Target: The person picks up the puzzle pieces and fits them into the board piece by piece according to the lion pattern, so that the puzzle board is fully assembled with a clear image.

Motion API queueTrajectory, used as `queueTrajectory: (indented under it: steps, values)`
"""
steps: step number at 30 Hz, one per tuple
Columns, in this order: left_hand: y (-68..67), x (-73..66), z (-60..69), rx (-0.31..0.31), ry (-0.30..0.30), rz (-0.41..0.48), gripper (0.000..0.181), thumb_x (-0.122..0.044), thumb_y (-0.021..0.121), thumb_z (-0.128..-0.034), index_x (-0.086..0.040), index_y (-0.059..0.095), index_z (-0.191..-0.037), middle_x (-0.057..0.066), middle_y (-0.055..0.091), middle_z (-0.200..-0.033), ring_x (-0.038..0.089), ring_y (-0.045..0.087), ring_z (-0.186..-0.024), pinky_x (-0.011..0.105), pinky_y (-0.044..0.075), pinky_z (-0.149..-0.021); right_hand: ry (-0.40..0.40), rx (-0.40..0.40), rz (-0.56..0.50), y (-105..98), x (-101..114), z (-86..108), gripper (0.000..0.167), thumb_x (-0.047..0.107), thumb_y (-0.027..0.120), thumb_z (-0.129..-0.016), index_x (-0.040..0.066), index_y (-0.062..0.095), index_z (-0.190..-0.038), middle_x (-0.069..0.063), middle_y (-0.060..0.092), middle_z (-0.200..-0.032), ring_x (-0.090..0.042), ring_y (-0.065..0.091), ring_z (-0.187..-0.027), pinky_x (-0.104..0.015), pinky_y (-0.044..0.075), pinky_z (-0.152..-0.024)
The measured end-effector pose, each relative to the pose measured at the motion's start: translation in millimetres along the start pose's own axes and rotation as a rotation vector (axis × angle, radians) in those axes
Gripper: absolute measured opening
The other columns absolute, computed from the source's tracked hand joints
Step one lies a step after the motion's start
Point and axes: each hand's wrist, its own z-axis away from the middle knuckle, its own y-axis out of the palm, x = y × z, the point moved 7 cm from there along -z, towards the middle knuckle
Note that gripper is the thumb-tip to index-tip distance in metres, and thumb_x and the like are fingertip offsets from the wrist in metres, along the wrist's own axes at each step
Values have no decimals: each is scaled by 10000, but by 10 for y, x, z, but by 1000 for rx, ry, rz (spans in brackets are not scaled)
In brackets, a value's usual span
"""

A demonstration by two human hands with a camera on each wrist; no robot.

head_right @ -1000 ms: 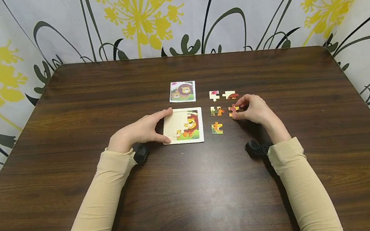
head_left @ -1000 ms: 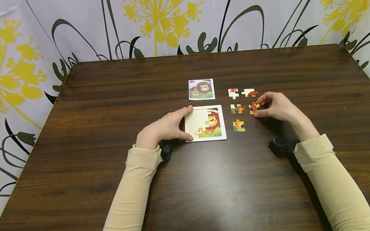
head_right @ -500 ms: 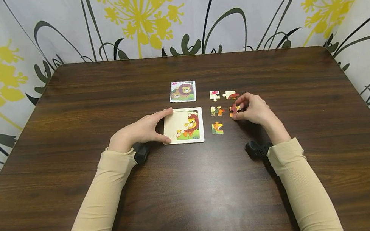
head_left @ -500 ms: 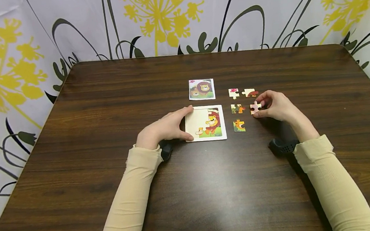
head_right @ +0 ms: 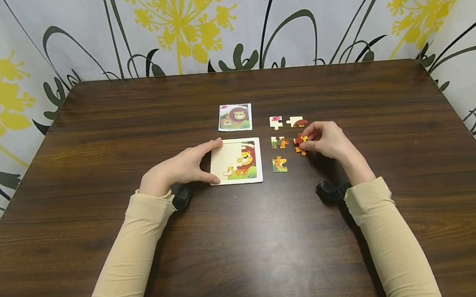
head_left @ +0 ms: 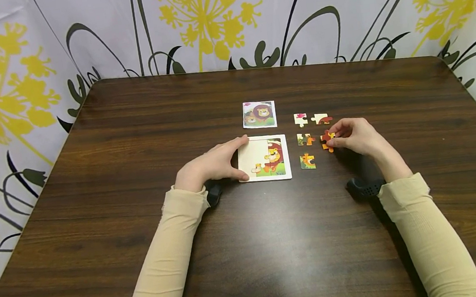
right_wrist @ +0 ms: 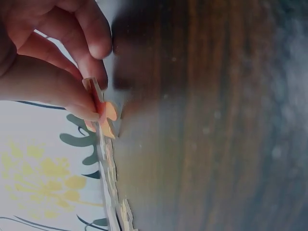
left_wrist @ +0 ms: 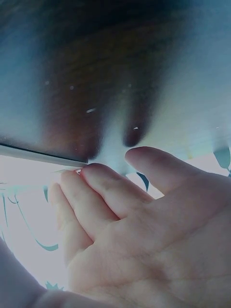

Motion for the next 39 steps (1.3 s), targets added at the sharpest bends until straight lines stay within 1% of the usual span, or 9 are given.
queueTrajectory:
  steps: [4, 9, 16, 21, 26, 31, 39]
  values:
    - [-3, 2, -1, -1, 0, -2, 897, -225, 782, -760, -50, 270, -1476, 115, 313, -1522, 270, 332, -1377, 398, 267, -1145, 32, 4, -25, -6, -12, 2, 283, 201, 697, -849, -17, 635, -1019, -2, 626, -803, -118, 510, -731, -236, 401, -629]
    - [1, -6, -2, 2, 7, 1, 895, -222, 780, -764, -42, 267, -1475, 118, 319, -1518, 262, 343, -1368, 391, 274, -1142, 48, 15, -73, -10, -15, 11, 263, 191, 661, -879, -31, 638, -1019, 48, 636, -761, -84, 538, -677, -229, 425, -616]
    - [-3, -21, 3, 0, 19, 5, 884, -205, 778, -763, -33, 275, -1469, 119, 337, -1505, 248, 366, -1349, 382, 290, -1131, 40, 28, -140, -13, 10, 20, 306, 211, 653, -886, -41, 629, -1057, 140, 630, -715, -47, 547, -669, -239, 433, -618]
    - [-10, -29, 6, -4, 29, 1, 886, -205, 781, -760, -24, 277, -1466, 125, 341, -1503, 248, 369, -1350, 378, 290, -1132, 16, 47, -217, 14, 81, 16, 329, 217, 657, -883, -57, 607, -1059, 183, 617, -703, -51, 559, -662, -246, 452, -615]
    - [-9, -26, 9, -5, 33, -6, 884, -204, 778, -761, -19, 276, -1464, 134, 339, -1503, 260, 367, -1351, 388, 293, -1129, 7, 42, -281, 52, 189, -8, 324, 194, 666, -874, -66, 592, -1052, 191, 606, -695, -47, 557, -687, -252, 456, -629]
    - [-13, -22, 10, -3, 23, -11, 888, -214, 779, -761, -31, 274, -1468, 129, 335, -1506, 262, 362, -1354, 389, 292, -1130, 14, 47, -275, 127, 302, -56, 319, 210, 662, -878, -47, 606, -1060, 169, 613, -715, -99, 540, -733, -256, 450, -647]
    - [-14, -22, -4, -12, 28, -12, 884, -214, 782, -759, -25, 282, -1463, 143, 335, -1505, 272, 369, -1350, 398, 296, -1128, 11, 61, -310, 293, 521, -126, 272, 163, 658, -877, -49, 620, -1043, 115, 627, -716, -130, 549, -705, -258, 453, -629]
